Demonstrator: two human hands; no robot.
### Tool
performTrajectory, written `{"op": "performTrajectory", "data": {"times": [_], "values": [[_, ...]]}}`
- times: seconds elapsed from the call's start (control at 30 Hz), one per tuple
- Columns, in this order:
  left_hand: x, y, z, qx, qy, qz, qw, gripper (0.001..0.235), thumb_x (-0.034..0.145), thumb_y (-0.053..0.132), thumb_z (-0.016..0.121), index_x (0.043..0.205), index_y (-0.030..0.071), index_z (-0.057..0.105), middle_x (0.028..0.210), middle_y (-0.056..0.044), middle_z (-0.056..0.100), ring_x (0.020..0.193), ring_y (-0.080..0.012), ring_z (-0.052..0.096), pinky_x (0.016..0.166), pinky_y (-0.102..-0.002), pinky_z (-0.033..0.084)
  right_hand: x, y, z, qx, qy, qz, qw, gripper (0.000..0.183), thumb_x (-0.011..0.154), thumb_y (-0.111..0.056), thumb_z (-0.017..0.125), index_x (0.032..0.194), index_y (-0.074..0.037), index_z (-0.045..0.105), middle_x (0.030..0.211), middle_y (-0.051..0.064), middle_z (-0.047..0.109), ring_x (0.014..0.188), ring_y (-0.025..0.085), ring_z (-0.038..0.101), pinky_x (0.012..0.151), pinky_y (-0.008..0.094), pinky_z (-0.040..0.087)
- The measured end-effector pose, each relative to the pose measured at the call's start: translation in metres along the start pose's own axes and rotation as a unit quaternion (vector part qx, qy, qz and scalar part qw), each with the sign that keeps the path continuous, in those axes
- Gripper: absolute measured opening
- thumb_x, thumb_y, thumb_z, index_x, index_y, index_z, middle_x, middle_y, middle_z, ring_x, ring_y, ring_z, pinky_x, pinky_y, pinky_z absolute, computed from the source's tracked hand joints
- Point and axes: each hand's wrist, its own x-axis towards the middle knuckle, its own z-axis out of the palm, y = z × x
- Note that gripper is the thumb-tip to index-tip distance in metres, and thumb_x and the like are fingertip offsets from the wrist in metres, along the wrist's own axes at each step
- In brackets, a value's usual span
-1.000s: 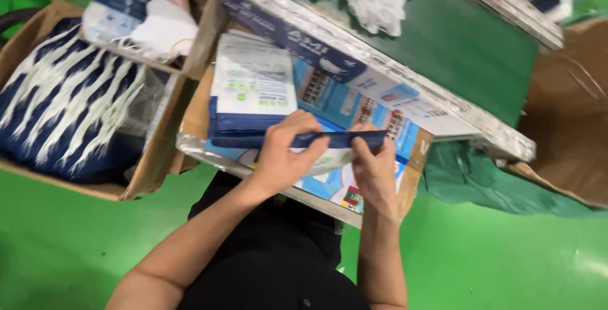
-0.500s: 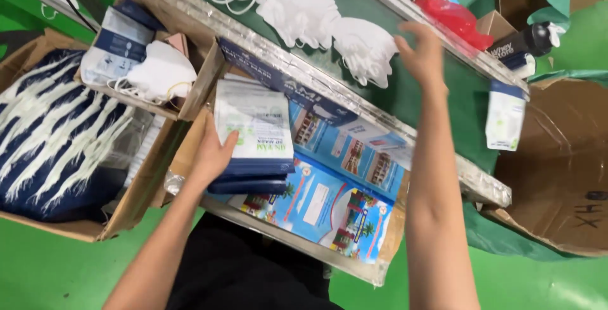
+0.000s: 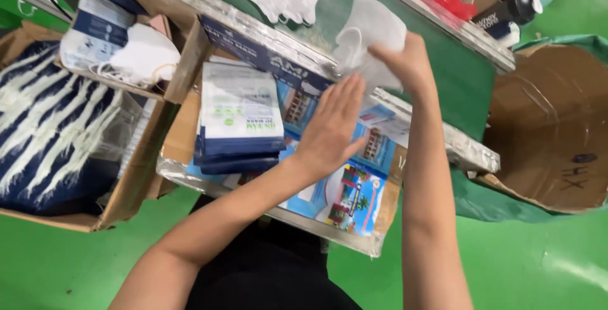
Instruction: Operating a mask manufacturing machine and manually packaging face masks into individual plastic sleeves.
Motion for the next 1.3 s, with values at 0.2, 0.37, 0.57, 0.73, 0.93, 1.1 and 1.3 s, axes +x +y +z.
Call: {"op": "performTrajectory", "data": {"times": [0.2,0.37,0.57,0.73,0.93,1.1,1.3], "values": [[-0.049,-0.030,0.061,0.189,-0.031,0.032,0.981,0.075,0.094,0.013,0.076,0.157,-0.002,0.038,0.156,-0.016,0.052,0.147,-0.0259,0.051,0.127,-0.044,0.035,-0.188,0.013,0.044,0.157,0.046,-0.130,0.978,0.078,0.096,-0.007,0.077,0.162,0.001,0.036,0.152,0.019,0.057,0.140,0.024,0.056,0.118,0.036,0.045],[-0.110,-0.080,0.081,-0.046,-0.244,-0.115,0.962,0.068,0.087,0.020,0.079,0.146,0.007,0.049,0.120,-0.014,0.073,0.120,-0.0293,0.064,0.114,-0.047,0.040,-0.225,0.053,0.125,0.051,0.166,-0.127,0.977,0.103,0.080,-0.007,0.084,0.162,-0.002,0.021,0.152,0.024,0.048,0.144,0.034,0.044,0.121,0.045,0.034],[-0.110,-0.065,0.064,0.020,-0.238,-0.065,0.969,0.110,0.068,0.012,0.084,0.157,-0.004,0.020,0.104,-0.011,0.073,0.115,-0.0322,0.063,0.118,-0.054,0.031,-0.226,0.076,0.166,0.113,0.114,-0.127,0.979,0.105,0.074,-0.011,0.086,0.160,-0.005,0.027,0.135,0.017,0.056,0.133,0.032,0.054,0.117,0.042,0.040],[-0.112,-0.060,0.068,0.012,-0.202,-0.047,0.978,0.119,0.067,0.013,0.086,0.159,-0.006,0.014,0.112,-0.016,0.066,0.114,-0.0352,0.059,0.115,-0.052,0.034,-0.240,0.058,0.157,0.139,0.063,-0.171,0.973,0.085,0.081,0.001,0.064,0.158,-0.002,0.029,0.146,0.020,0.049,0.137,0.034,0.050,0.120,0.042,0.037],[-0.116,-0.054,0.063,-0.004,-0.201,-0.047,0.978,0.111,0.068,0.012,0.087,0.156,-0.004,0.021,0.114,-0.021,0.061,0.111,-0.0393,0.056,0.106,-0.050,0.038,-0.248,0.092,0.175,0.050,0.109,-0.169,0.978,0.046,0.092,0.011,0.054,0.136,-0.001,0.048,0.128,0.018,0.055,0.122,0.032,0.059,0.110,0.039,0.047],[-0.131,-0.059,0.052,-0.035,-0.227,-0.123,0.965,0.089,0.090,0.010,0.080,0.163,0.010,0.029,0.122,-0.013,0.066,0.115,-0.0331,0.063,0.100,-0.043,0.049,-0.245,0.073,0.157,0.064,0.128,-0.177,0.974,0.026,0.091,0.007,0.066,0.117,0.001,0.063,0.115,0.017,0.065,0.110,0.031,0.064,0.096,0.036,0.051],[-0.101,-0.051,-0.054,-0.065,-0.062,-0.019,0.996,0.052,0.087,0.019,0.078,0.134,0.009,0.059,0.124,-0.015,0.063,0.113,-0.0343,0.062,0.095,-0.044,0.051,-0.259,0.107,0.106,0.418,0.133,-0.116,0.891,0.021,0.096,-0.007,0.072,0.115,0.001,0.070,0.114,0.011,0.070,0.106,0.024,0.067,0.098,0.041,0.055]]}}
